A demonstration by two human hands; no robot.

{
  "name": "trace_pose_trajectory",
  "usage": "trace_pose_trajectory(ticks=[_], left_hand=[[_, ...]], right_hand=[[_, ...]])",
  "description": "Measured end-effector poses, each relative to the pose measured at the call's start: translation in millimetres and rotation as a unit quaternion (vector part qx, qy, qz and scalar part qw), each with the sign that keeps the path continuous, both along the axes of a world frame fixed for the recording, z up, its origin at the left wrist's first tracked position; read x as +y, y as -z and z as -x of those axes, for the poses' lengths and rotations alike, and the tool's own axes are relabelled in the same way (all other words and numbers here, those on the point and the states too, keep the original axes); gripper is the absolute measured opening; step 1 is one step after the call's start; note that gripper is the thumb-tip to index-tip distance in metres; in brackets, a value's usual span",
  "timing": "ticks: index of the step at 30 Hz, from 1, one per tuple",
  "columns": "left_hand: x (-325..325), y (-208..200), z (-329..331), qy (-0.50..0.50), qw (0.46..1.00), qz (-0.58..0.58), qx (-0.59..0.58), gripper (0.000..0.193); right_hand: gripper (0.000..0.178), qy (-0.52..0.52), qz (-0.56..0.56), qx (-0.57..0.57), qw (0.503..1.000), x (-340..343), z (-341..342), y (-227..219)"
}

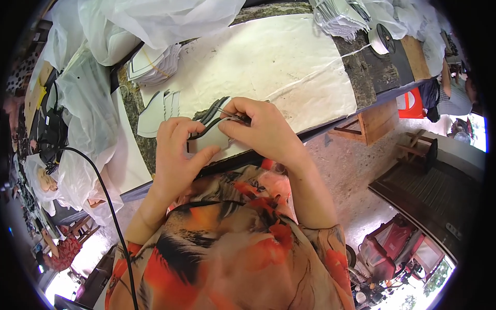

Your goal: Trimming excess material or threads from shoe components using small scissors.

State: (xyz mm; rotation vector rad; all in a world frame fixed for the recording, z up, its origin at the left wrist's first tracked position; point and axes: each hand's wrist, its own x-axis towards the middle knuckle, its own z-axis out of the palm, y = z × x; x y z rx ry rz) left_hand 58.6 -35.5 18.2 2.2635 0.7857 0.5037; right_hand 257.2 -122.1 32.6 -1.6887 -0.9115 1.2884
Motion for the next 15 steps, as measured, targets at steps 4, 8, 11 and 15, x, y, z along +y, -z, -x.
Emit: trace_pose_trajectory(ticks=[4, 8, 11, 15], left_hand=[[5.3, -13.6, -2.3, 0.004, 0.999, 0.051, -0.015, 0.03], [12.5, -21.5, -1.3, -0.01, 0.986, 0.167, 0.008, 0.022], [15.4, -22.0, 1.6, -0.02, 0.977, 0.214, 0.01, 0.02], [19.7, -23.8, 4.5, -0.03, 0.935, 0.352, 0.043, 0.018]], right_hand=[[0.016, 0.009, -0.004, 0.043, 0.999, 2.2, 3.1, -8.8], [0.016, 0.002, -0.025, 0.012, 1.0, 1.7, 1.5, -10.1], [0.017, 0.02, -0.021, -0.011, 1.0, 2.4, -1.9, -14.2], [0.02, -0.011, 0.013, -0.008, 1.0, 5.4, -2.4, -14.6]])
